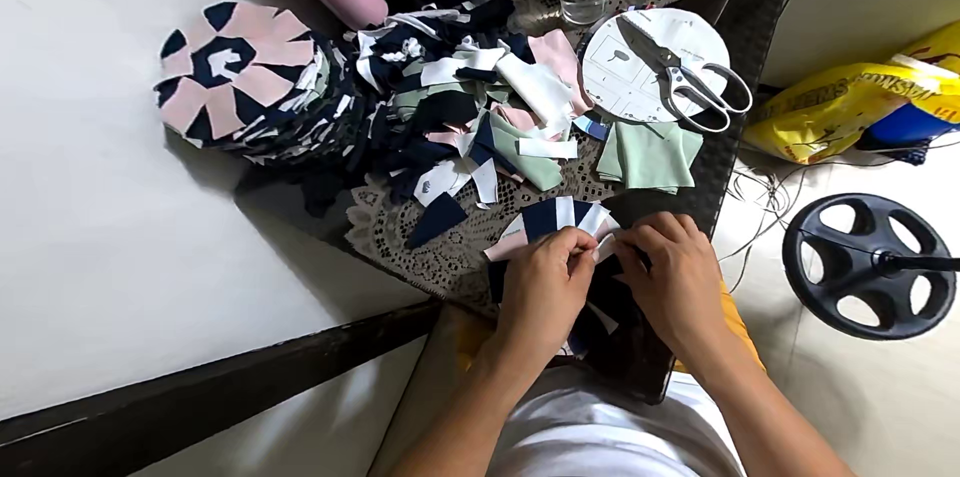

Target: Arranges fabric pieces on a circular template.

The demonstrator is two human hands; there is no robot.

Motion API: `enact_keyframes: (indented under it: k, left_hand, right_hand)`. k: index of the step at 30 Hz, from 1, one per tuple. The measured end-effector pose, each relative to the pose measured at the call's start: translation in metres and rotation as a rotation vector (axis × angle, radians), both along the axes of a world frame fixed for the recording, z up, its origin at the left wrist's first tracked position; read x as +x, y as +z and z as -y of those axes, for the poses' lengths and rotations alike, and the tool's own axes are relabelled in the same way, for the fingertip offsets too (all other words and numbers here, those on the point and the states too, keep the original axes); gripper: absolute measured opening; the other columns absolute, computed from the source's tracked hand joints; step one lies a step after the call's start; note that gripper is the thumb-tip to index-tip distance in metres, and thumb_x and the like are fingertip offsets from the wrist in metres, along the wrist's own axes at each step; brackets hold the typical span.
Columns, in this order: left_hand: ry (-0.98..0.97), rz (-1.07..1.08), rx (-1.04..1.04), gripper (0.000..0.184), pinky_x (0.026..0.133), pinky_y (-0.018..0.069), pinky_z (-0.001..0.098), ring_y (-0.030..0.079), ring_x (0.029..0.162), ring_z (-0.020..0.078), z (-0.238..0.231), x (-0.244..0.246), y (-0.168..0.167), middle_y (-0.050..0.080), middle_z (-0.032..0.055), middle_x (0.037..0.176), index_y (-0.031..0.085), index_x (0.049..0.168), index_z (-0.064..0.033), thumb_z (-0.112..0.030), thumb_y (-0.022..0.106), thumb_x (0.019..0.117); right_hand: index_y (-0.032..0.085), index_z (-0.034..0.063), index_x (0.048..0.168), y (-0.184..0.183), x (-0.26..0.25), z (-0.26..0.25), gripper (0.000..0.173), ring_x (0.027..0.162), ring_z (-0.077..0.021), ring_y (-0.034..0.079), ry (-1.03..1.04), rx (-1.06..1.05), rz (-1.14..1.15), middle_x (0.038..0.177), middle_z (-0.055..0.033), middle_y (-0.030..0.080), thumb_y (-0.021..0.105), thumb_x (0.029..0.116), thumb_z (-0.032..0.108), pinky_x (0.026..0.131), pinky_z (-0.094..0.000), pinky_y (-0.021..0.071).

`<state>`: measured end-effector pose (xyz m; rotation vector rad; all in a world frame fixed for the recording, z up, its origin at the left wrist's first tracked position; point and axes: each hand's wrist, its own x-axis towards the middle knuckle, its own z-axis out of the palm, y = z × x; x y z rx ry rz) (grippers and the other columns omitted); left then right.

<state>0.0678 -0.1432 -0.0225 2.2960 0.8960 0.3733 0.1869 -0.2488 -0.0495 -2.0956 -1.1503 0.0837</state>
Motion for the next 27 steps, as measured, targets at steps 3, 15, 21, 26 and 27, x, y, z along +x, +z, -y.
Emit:
enact_keyframes:
  k: [3,15,21,26,27]
  left_hand:
    - [0.019,-0.026,0.043,0.015,0.070,0.0540,0.0297,0.066,0.074,0.0108,-0.006,0.007,-0.001,0.072,0.0031,0.084,0.076,0.098,-0.0083,-0.018,0.064,0.0971]
    - [0.023,-0.072,0.122,0.011,0.063,0.0533,0.0293,0.064,0.067,0.0112,-0.007,0.012,-0.003,0.069,0.0018,0.075,0.074,0.095,-0.0091,-0.015,0.065,0.0926]
    - [0.013,-0.047,0.206,0.010,0.062,0.0534,0.0309,0.064,0.065,0.0130,-0.009,0.012,-0.008,0.068,0.0027,0.073,0.074,0.091,-0.0089,-0.015,0.066,0.0922]
    - [0.011,-0.026,0.219,0.009,0.061,0.0523,0.0293,0.064,0.064,0.0121,-0.010,0.013,-0.010,0.068,0.0016,0.072,0.073,0.090,-0.0095,-0.014,0.066,0.0912]
    - [0.011,-0.026,0.215,0.009,0.061,0.0523,0.0296,0.064,0.065,0.0123,-0.009,0.013,-0.010,0.068,0.0019,0.072,0.073,0.090,-0.0094,-0.014,0.066,0.0912]
  right_hand:
    - [0.077,0.0086,0.087,0.002,0.008,-0.010,0.012,0.095,-0.0308,0.065,-0.003,-0.024,0.021,0.094,-0.0093,0.071,0.070,0.0916,0.017,0.076,-0.0486,0.0497]
    - [0.074,0.0052,0.083,0.010,0.023,-0.021,0.009,0.088,-0.0321,0.065,0.049,-0.154,0.085,0.089,-0.0118,0.068,0.072,0.0890,0.012,0.069,-0.0474,0.0501]
    - [0.074,0.0048,0.083,0.010,0.024,-0.022,0.009,0.088,-0.0322,0.065,0.055,-0.159,0.091,0.089,-0.0118,0.068,0.071,0.0891,0.011,0.069,-0.0469,0.0506]
    - [0.073,0.0047,0.082,0.008,0.024,-0.023,0.009,0.087,-0.0314,0.064,0.044,-0.151,0.090,0.088,-0.0116,0.066,0.070,0.0889,0.011,0.069,-0.0459,0.0500]
    - [0.073,0.0048,0.082,0.009,0.024,-0.023,0.009,0.087,-0.0311,0.064,0.044,-0.152,0.091,0.088,-0.0116,0.066,0.070,0.0891,0.011,0.069,-0.0457,0.0501]
